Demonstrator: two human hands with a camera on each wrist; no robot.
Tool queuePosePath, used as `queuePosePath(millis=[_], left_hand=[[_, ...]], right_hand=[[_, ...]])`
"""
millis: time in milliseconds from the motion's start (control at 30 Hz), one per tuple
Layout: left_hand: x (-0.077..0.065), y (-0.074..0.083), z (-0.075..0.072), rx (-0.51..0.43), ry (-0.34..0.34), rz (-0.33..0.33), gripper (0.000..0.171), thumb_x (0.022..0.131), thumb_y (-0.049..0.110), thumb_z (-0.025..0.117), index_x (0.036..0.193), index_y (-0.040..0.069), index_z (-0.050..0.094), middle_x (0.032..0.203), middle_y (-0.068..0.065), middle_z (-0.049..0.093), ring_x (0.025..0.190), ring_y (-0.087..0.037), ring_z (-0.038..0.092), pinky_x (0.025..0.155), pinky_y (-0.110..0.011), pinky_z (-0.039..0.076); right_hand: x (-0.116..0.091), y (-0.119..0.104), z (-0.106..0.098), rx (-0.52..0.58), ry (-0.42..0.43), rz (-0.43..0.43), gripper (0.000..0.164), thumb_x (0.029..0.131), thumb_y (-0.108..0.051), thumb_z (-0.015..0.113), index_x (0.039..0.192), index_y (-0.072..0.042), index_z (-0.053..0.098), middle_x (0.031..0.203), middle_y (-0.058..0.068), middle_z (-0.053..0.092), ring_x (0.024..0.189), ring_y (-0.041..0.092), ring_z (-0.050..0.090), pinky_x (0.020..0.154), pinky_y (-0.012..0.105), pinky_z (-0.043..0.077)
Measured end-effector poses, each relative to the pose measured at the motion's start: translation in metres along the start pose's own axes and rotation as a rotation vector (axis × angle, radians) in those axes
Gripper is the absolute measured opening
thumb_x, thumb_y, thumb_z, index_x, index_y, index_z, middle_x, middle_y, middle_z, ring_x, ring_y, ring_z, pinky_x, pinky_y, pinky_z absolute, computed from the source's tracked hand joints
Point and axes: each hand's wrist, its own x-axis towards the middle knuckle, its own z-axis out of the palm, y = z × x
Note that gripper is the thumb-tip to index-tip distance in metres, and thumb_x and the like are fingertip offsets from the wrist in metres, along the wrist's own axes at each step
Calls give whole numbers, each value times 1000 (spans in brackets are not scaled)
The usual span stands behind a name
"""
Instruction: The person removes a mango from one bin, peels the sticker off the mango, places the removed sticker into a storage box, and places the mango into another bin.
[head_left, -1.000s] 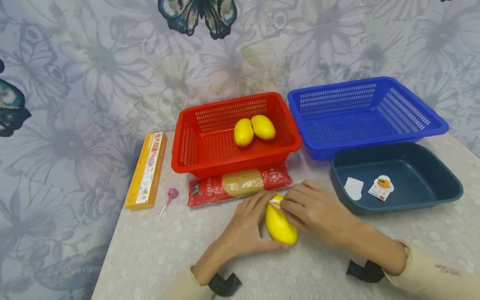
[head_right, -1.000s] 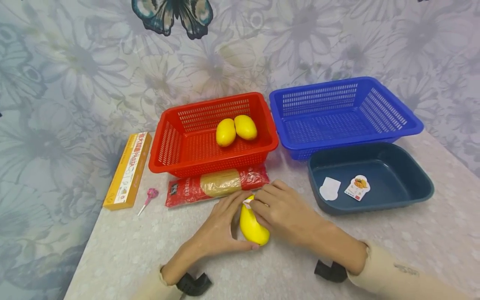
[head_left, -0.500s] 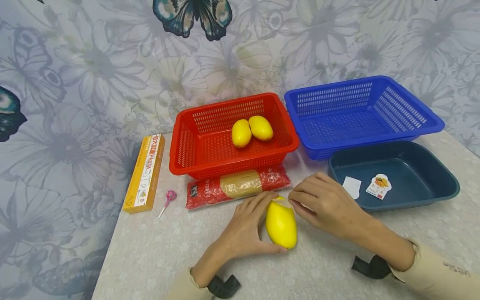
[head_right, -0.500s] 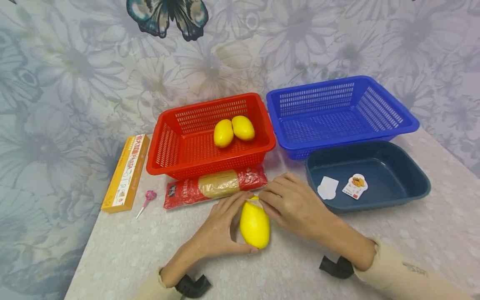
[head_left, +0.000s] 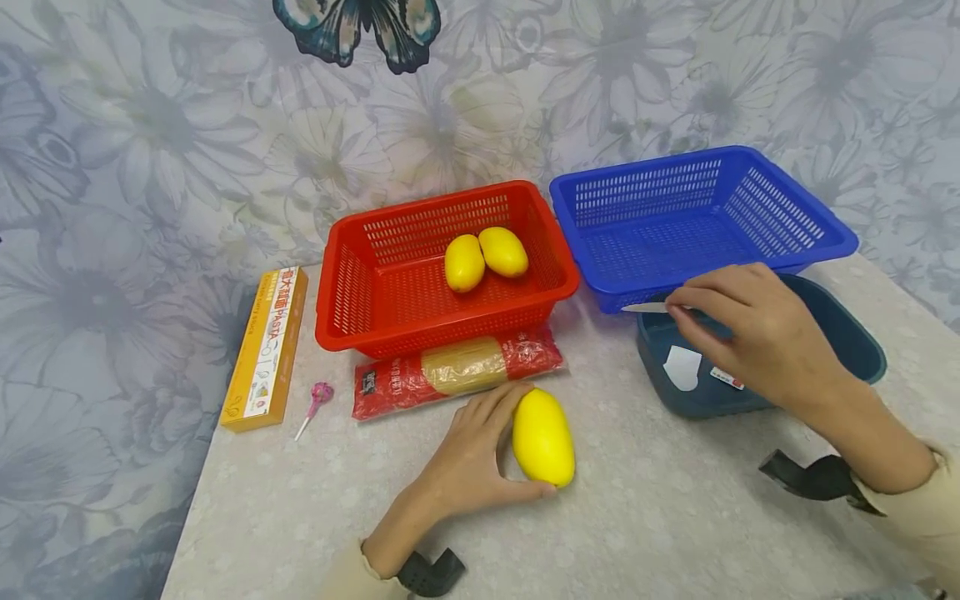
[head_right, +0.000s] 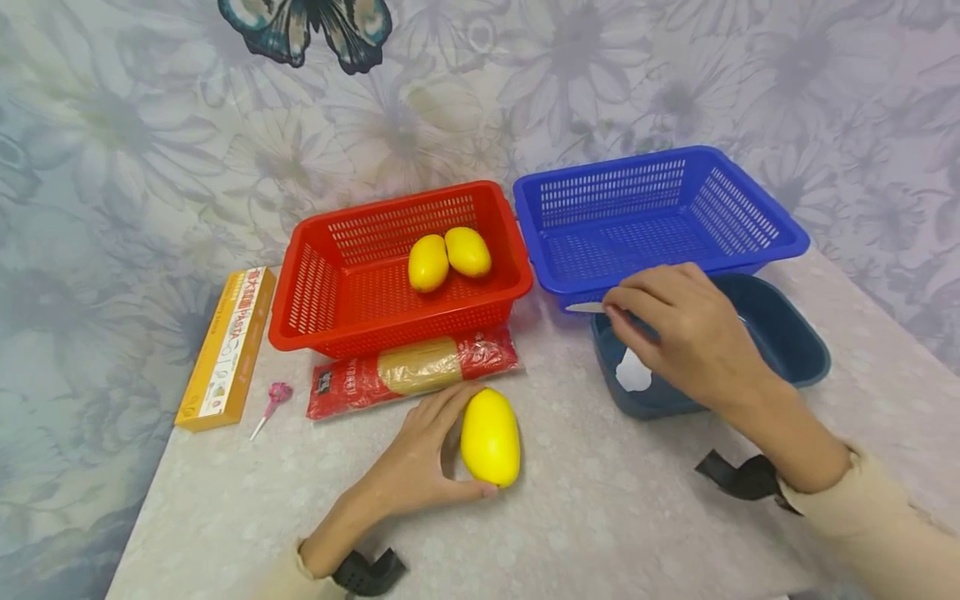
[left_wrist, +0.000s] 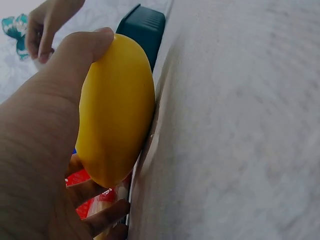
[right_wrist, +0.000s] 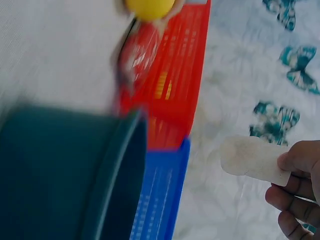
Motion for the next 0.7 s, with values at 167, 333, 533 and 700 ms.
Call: queuePosePath(millis=[167,333,533,700], left_hand=[[0,0,-1,-15,-4,6,113,70,83,65,159,26,24,162,1,26,145,-20,27,113,-50,29],[-1,0,-1,-25,-12,-8,112,71,84,63,159,28,23,162,2,25,145,-18,26,113,-49,28],[-1,0,0,-31,-14,-13,111,71,84,63,159,27,25,162,3,26,145,-17,26,113,-48,28],[0,1,-1,-28,-24,-21,112,71,84,63,159,28,24,162,5,24,145,-14,24,114,-47,27]], right_hand=[[-16,24,-14,-83,-42,31,50,105,-35,49,87,4,74,85,14,69,75,32,64,64,38,35],[-28,40,-23,-156,-126,81,56,106,-39,43,87,5,73,84,14,68,74,33,64,64,42,38],[-39,58,-31,-185,-147,104,59,105,-41,42,88,5,72,83,16,67,72,34,63,64,45,40],[-50,69,-36,-190,-164,156,69,106,-49,37,87,7,73,82,16,65,70,33,59,63,41,41]])
